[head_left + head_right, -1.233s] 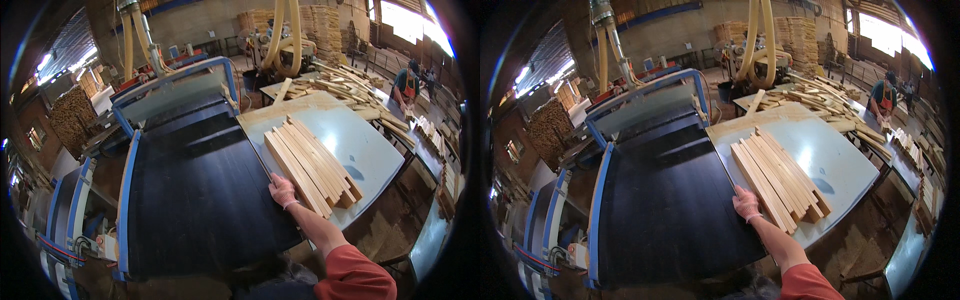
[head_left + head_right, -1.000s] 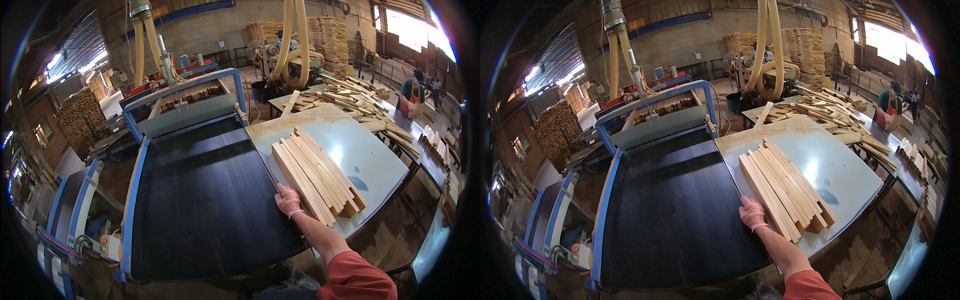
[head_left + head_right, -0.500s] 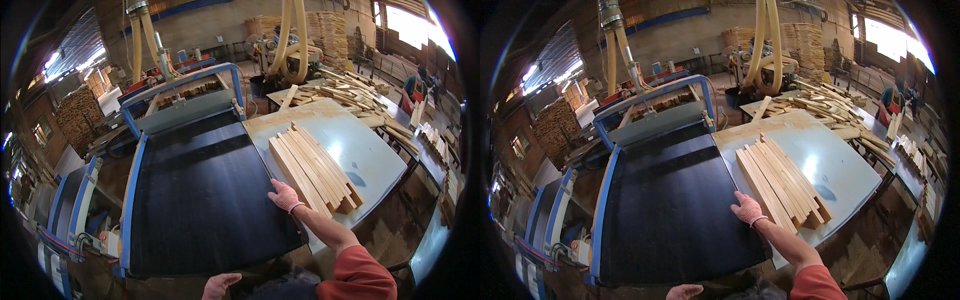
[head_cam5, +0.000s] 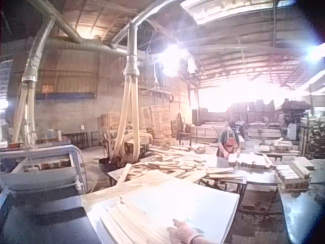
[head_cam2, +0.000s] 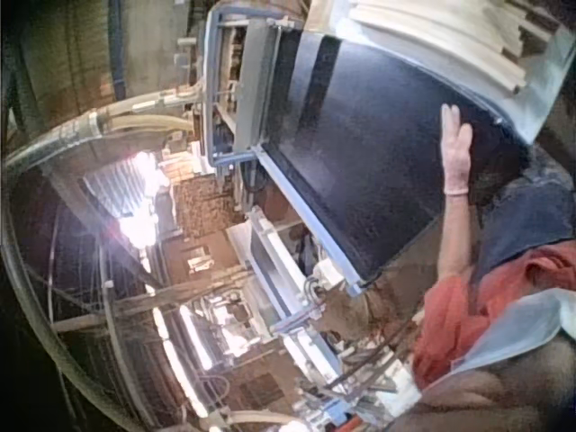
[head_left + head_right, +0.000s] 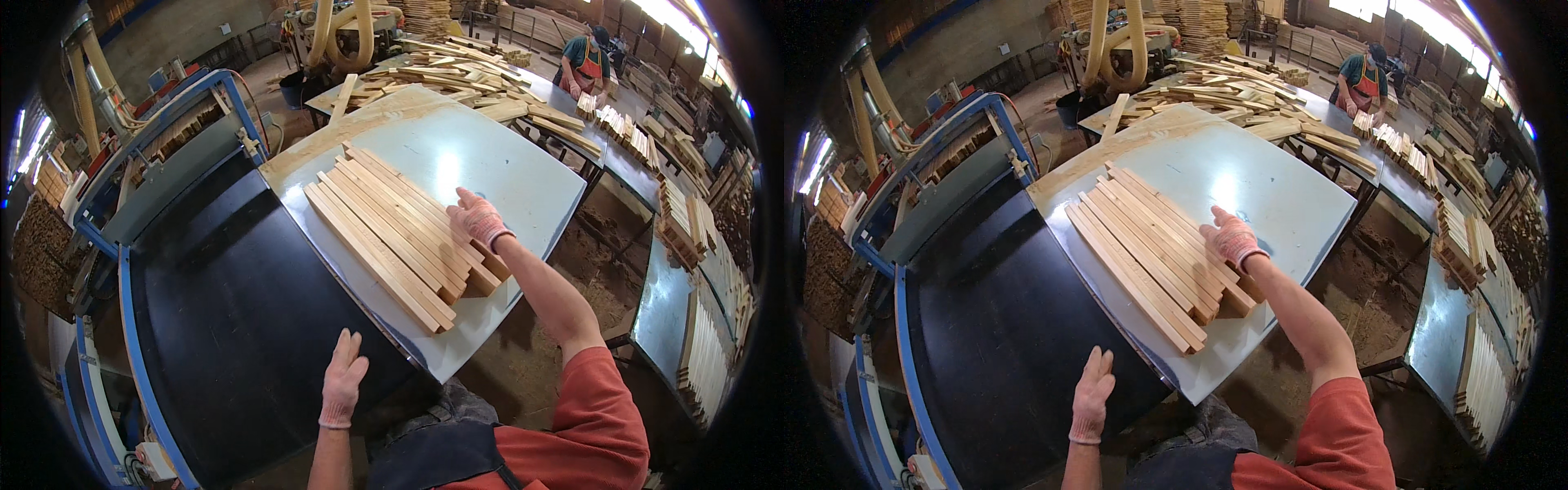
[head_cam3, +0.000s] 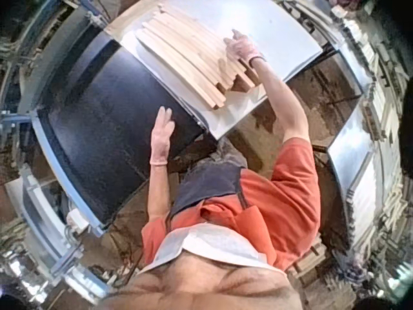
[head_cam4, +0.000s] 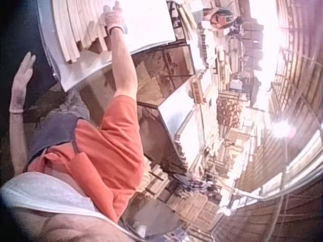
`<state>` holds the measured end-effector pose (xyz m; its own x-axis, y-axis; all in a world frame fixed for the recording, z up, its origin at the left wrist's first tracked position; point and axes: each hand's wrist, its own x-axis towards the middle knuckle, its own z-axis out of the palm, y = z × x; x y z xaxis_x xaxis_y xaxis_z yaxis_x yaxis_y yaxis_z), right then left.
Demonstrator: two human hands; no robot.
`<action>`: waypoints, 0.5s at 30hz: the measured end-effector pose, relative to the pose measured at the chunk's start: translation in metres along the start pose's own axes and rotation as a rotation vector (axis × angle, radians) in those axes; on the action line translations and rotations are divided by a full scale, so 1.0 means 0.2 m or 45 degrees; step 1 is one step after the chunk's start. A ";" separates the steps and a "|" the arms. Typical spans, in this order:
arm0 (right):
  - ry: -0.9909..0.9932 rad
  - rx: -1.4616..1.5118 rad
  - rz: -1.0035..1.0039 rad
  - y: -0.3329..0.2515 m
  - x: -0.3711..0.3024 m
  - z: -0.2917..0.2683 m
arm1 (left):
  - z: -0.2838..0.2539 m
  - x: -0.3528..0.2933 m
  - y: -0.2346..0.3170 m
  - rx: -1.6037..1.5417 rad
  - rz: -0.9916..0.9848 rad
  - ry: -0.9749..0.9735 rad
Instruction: The person picks up stacks of light-colored wooden planks from a metal table and places them onto a conveyor belt. The person repeatedly gathers planks, aligns them, and moves them to the conveyor, which transports them to another area of the workshop.
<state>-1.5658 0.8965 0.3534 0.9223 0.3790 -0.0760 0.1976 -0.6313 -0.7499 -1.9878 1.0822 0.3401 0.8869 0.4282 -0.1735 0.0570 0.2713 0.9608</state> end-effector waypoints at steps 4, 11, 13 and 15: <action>-0.181 -0.005 0.136 0.06 0.19 -0.03 | 0.10 0.36 -0.21 0.361 0.204 0.034; -0.382 -0.279 0.249 -0.22 0.29 0.21 | 0.24 0.64 -0.26 0.836 0.247 0.265; -0.489 -0.224 0.166 -0.24 0.25 0.26 | 0.21 0.65 -0.27 0.837 0.341 0.312; -0.474 -0.141 0.090 -0.28 0.16 0.34 | 0.18 0.58 -0.16 0.678 0.221 0.350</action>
<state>-1.5706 0.9889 0.3480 0.7554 0.5386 -0.3731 0.1914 -0.7260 -0.6606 -1.8704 1.0920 0.2962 0.7575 0.6527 0.0138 0.2058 -0.2587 0.9438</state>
